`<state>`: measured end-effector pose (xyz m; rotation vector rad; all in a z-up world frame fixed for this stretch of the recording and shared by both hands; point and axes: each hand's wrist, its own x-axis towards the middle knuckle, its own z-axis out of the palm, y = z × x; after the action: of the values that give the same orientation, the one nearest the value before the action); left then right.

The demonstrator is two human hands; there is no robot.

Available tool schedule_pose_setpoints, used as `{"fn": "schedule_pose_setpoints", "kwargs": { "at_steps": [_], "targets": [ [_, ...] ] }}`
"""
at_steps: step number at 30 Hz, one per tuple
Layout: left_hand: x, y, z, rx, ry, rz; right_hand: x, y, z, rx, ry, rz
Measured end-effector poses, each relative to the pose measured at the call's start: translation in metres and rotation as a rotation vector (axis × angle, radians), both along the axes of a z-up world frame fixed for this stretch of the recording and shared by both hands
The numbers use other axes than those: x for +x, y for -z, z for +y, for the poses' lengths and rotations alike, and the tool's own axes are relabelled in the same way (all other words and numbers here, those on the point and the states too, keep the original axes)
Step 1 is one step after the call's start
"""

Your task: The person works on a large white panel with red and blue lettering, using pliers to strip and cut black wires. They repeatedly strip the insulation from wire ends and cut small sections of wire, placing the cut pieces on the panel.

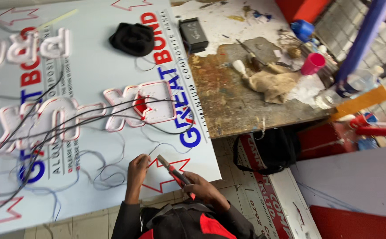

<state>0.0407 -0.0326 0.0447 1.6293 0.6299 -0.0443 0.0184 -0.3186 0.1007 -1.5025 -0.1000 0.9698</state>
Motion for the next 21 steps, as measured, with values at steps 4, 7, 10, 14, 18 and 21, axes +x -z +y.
{"fn": "schedule_pose_setpoints", "kwargs": {
  "at_steps": [4, 7, 10, 14, 18, 21],
  "targets": [
    [-0.003, -0.012, 0.0, -0.011, 0.07, -0.049, 0.003, -0.024, 0.011, -0.02, 0.0, 0.042],
    [-0.005, -0.02, -0.004, 0.028, 0.088, -0.005, 0.001, -0.025, 0.015, 0.005, 0.048, 0.065],
    [-0.01, -0.03, -0.003, 0.018, 0.073, -0.014, 0.001, -0.03, 0.023, 0.03, 0.088, 0.051],
    [-0.012, -0.022, 0.001, 0.029, 0.084, -0.044, 0.001, -0.031, 0.025, 0.077, 0.117, 0.043],
    [-0.011, -0.014, -0.001, -0.085, 0.007, -0.071, 0.002, -0.037, 0.027, 0.033, 0.074, 0.019],
    [-0.012, -0.011, -0.004, -0.106, -0.012, -0.04, 0.002, -0.043, 0.03, -0.009, 0.052, 0.032]
  ]
}}
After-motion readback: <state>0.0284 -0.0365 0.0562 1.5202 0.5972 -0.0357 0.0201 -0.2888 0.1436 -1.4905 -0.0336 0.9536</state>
